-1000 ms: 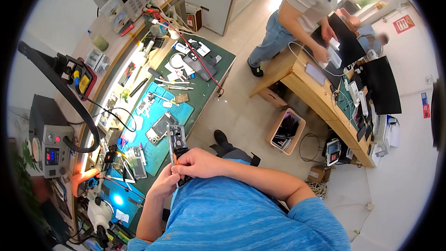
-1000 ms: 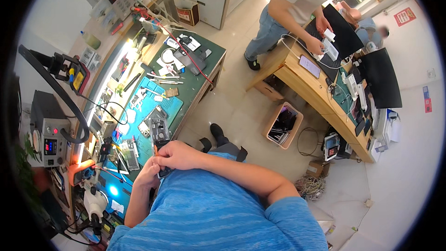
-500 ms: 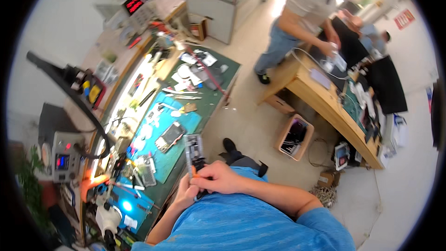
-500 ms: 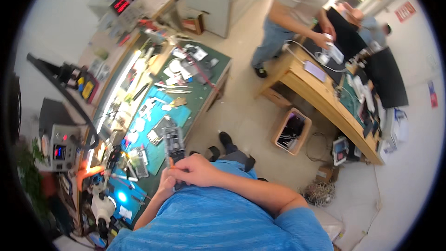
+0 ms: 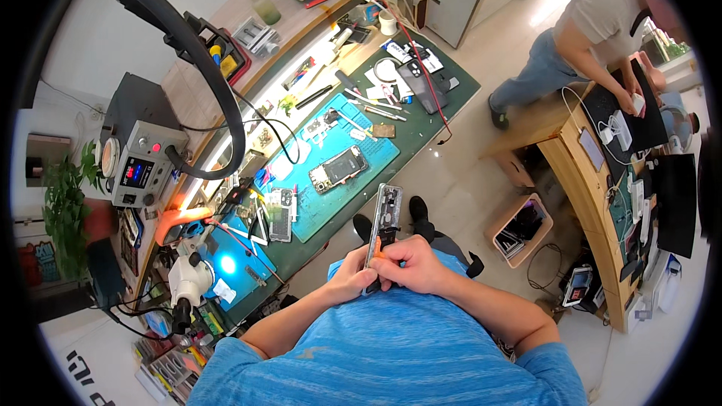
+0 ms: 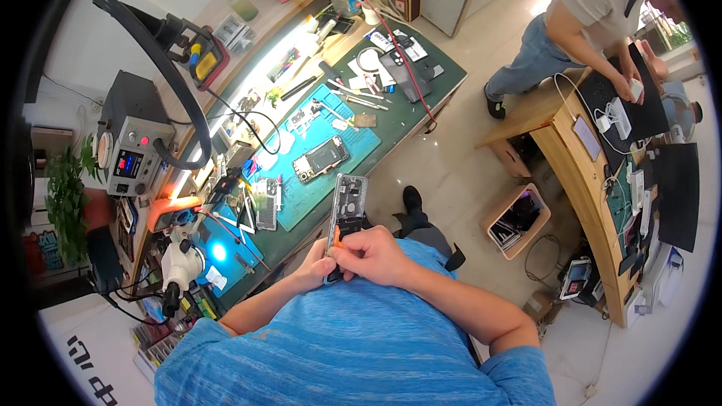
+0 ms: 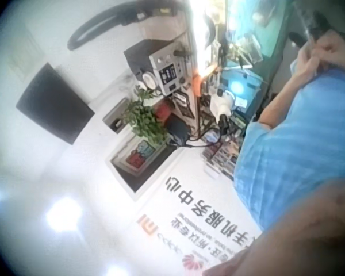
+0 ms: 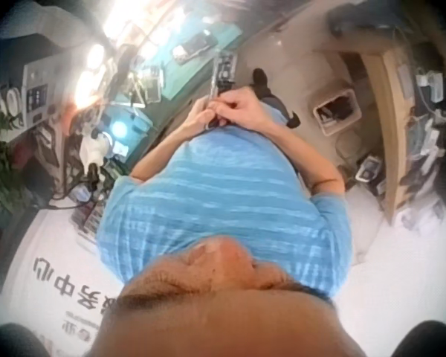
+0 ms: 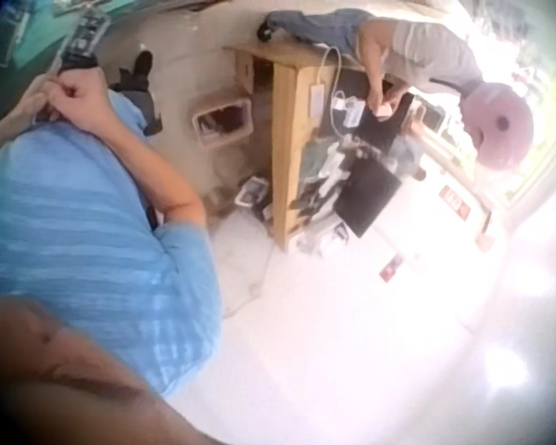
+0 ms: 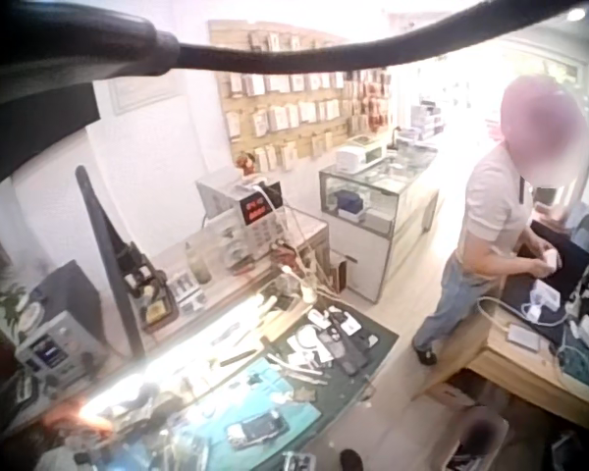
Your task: The person sorts through a bin of smartphones, selects one, and moves to a workbench. They open a box, remove a smartphone, and use a small tool to pry open the back cover. They then use a cotton swab to clean the interior of the phone.
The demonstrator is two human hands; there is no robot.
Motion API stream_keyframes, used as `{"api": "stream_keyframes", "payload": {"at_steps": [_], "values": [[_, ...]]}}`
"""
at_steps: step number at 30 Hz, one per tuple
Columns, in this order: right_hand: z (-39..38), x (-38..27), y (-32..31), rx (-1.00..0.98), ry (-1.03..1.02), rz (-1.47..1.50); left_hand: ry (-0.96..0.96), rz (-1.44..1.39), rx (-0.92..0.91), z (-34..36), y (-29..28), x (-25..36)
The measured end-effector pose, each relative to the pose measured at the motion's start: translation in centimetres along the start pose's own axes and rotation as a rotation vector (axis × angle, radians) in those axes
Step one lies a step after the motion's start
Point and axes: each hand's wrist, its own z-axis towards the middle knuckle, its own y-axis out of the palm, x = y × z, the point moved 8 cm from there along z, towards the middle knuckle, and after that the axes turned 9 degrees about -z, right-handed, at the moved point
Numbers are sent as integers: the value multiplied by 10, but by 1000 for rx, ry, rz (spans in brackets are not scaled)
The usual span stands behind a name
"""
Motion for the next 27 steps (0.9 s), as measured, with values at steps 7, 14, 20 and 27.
{"api": "stream_keyframes", "payload": {"at_steps": [7,14,20,27], "values": [[-2,6,2,44,5,-32,25,-56,-39,0,-1,-8],[10,-19,-16,130,-195,-266,57,-74,16,13,0,23],[7,-30,-39,313,-223,-304,240,257,178,12,-4,46],[7,-45,-36,385,-277,-456,296,214,247,13,-14,41]]}}
